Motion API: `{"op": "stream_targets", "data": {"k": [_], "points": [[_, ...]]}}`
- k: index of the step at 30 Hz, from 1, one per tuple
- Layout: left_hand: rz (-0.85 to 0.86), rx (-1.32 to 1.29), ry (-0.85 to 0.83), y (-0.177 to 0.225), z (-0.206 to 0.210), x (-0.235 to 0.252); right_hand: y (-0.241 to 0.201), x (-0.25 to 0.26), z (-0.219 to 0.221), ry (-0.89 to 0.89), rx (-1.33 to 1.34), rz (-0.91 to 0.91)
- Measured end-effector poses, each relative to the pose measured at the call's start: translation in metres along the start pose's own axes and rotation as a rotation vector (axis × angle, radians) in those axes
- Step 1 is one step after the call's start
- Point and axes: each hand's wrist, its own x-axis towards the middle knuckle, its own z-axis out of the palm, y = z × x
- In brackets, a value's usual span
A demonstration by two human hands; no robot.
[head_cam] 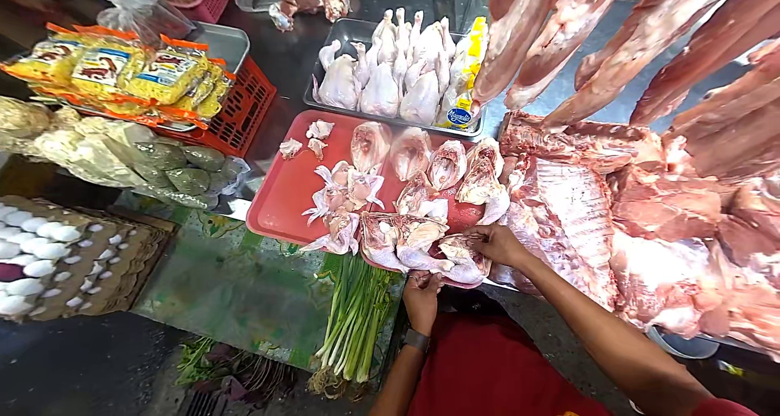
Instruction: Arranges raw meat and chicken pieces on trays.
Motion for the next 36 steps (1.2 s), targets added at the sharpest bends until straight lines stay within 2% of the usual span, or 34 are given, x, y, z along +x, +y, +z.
{"op": "stream_targets", "data": {"k": [3,6,11,17,21,24,28,32,36], "points": [[0.004,-0.006,-0.002,-0.002,0.000,0.004,-0.003,0.004,-0.001,-0.030,-0.070,-0.022],[-0.069,-0.108,-0.043,0.000,-0.001,0.003,0.002,0.006,-0.016,-0.043,-0.063,-0.046],[-0.238,-0.274,-0.131,0.005,-0.001,0.000,0.011,0.005,-0.026,-0.282,-0.273,0.027],[-0.162,-0.204,-0.151,0.000,0.005,0.006,0.021,0.011,-0.008,-0.053,-0.132,0.046],[-0.149,-0.177,-0.241,-0.002,-0.003,0.012,0.000,-0.024,-0.044,-0.034,-0.251,0.169],[-0.124,-0.041,-0.286,-0.002,-0.003,0.017,-0.003,-0.051,-0.087,0.032,-0.318,0.208],[-0.165,0.053,-0.334,0.003,-0.001,0.024,0.008,-0.071,-0.130,0.126,-0.319,0.064],[-0.212,0.102,-0.309,0.015,-0.003,0.019,0.007,-0.069,-0.142,0.118,-0.101,-0.077],[-0.261,-0.126,-0.081,0.015,0.003,0.007,0.003,-0.045,-0.119,0.058,0.143,-0.149]]}}
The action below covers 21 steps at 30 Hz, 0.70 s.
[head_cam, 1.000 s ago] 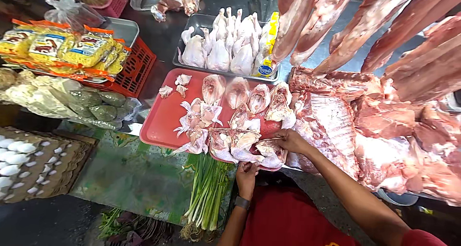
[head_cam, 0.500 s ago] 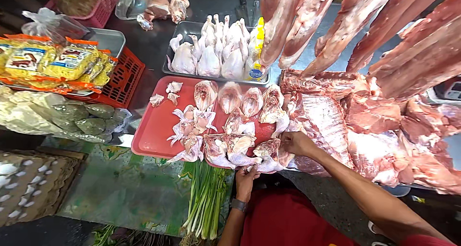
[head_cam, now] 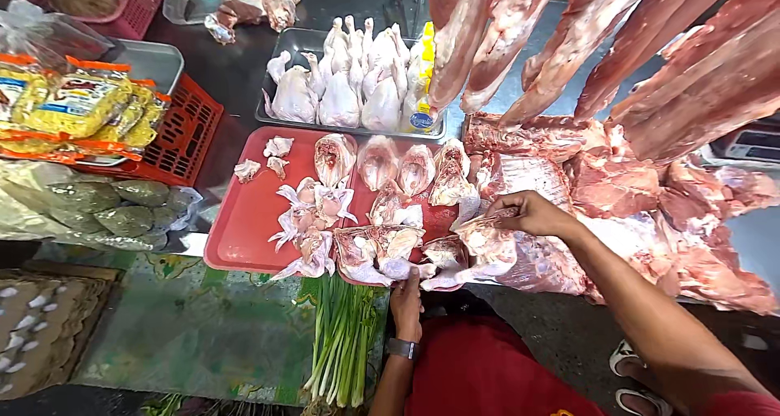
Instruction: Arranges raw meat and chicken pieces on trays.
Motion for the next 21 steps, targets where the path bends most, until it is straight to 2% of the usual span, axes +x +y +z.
{"op": "stream_targets", "data": {"k": [3,7,11,15,21], "points": [[-0.076,-0.230,0.021,-0.001,0.003,0.003,0.006,0.022,0.031,-0.068,0.150,-0.003],[-0.057,-0.254,0.071,0.000,0.004,0.006,0.017,0.049,0.076,-0.152,0.254,0.034],[-0.044,-0.191,0.091,-0.004,-0.004,-0.005,0.033,0.063,0.111,-0.117,0.019,0.073],[-0.053,-0.221,0.016,-0.009,-0.013,-0.023,0.041,0.060,0.114,-0.073,-0.103,0.068],[0.166,-0.184,0.089,-0.009,-0.005,-0.018,0.037,0.051,0.112,-0.117,-0.212,0.072]]}}
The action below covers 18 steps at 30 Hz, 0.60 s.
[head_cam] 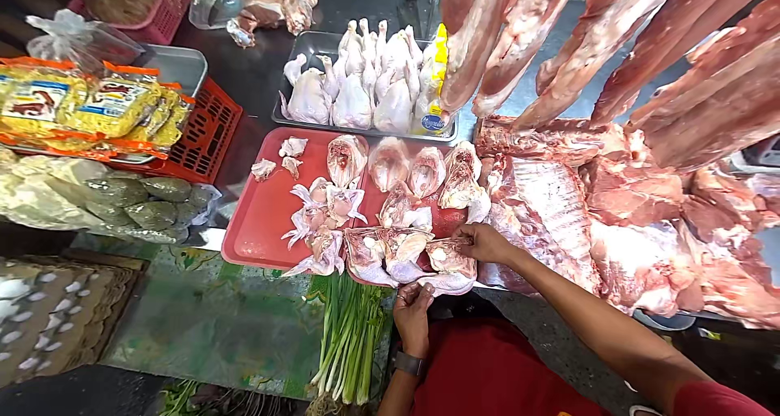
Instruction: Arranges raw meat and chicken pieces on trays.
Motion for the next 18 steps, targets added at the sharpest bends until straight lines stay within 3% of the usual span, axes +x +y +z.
{"op": "stream_targets", "data": {"k": [4,7,10,14,18], "points": [[0.019,0.081,0.016,-0.007,0.000,0.009,0.001,-0.002,-0.006,-0.014,-0.006,-0.042],[0.070,0.163,0.017,-0.005,-0.003,0.004,-0.006,-0.003,-0.026,0.295,0.029,0.063],[0.279,0.313,0.050,0.016,-0.001,0.001,0.000,0.019,-0.042,0.531,-0.060,0.322],[0.549,0.770,-0.143,0.100,0.028,0.049,0.003,0.047,-0.041,0.388,-0.183,0.496],[0.591,1.202,-0.261,0.145,0.082,0.145,-0.002,0.059,-0.041,0.381,-0.139,0.571]]}}
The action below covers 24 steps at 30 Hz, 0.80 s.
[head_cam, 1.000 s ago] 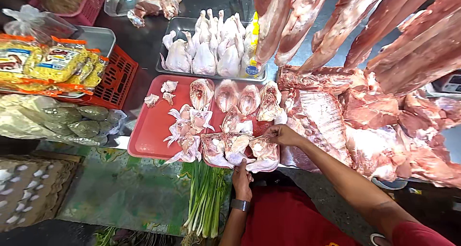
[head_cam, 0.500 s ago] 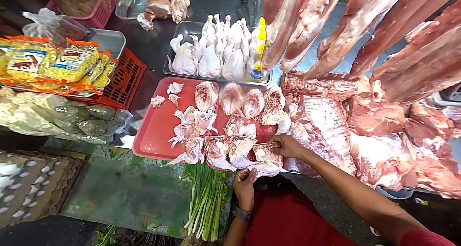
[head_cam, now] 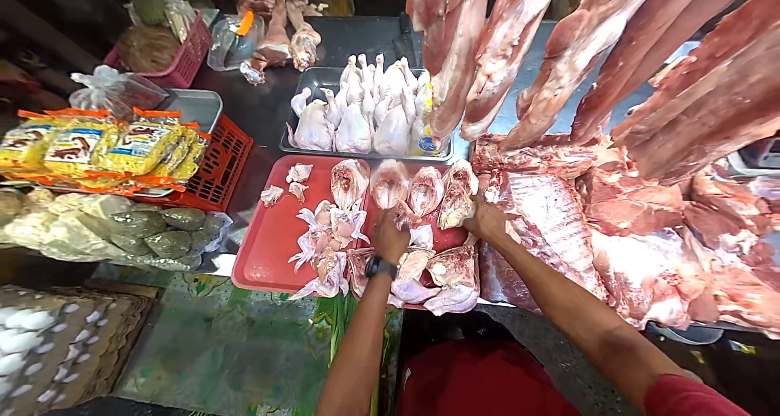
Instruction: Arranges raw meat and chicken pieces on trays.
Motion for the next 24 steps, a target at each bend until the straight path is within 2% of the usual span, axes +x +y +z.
{"op": "stream_targets", "data": {"k": [3,6,8,10,12,14,17,19,24], "points": [[0.026,0.142,-0.212,0.000,0.008,0.050,-0.001,-0.005,-0.004,0.038,0.140,-0.030],[0.013,0.236,-0.343,0.004,0.004,0.059,0.005,-0.013,-0.017,0.064,0.225,-0.120],[0.003,0.220,-0.293,-0.010,0.001,0.065,0.015,-0.012,-0.027,0.093,0.272,-0.214],[-0.022,0.173,-0.174,-0.021,-0.010,0.062,0.026,-0.007,-0.035,0.122,0.319,-0.310],[-0.093,0.121,-0.073,-0.029,-0.023,0.051,0.034,-0.001,-0.041,0.120,0.367,-0.379],[-0.190,0.113,-0.040,-0.038,-0.028,0.041,0.034,0.009,-0.045,0.092,0.370,-0.427],[-0.297,0.171,-0.149,-0.051,-0.025,0.030,0.019,0.026,-0.048,0.037,0.327,-0.556],[-0.309,0.221,-0.202,-0.050,-0.028,0.028,0.001,0.035,-0.046,-0.025,0.307,-0.649],[-0.332,0.530,-0.370,-0.033,-0.038,0.027,-0.067,0.040,-0.019,-0.299,0.222,-0.790]]}}
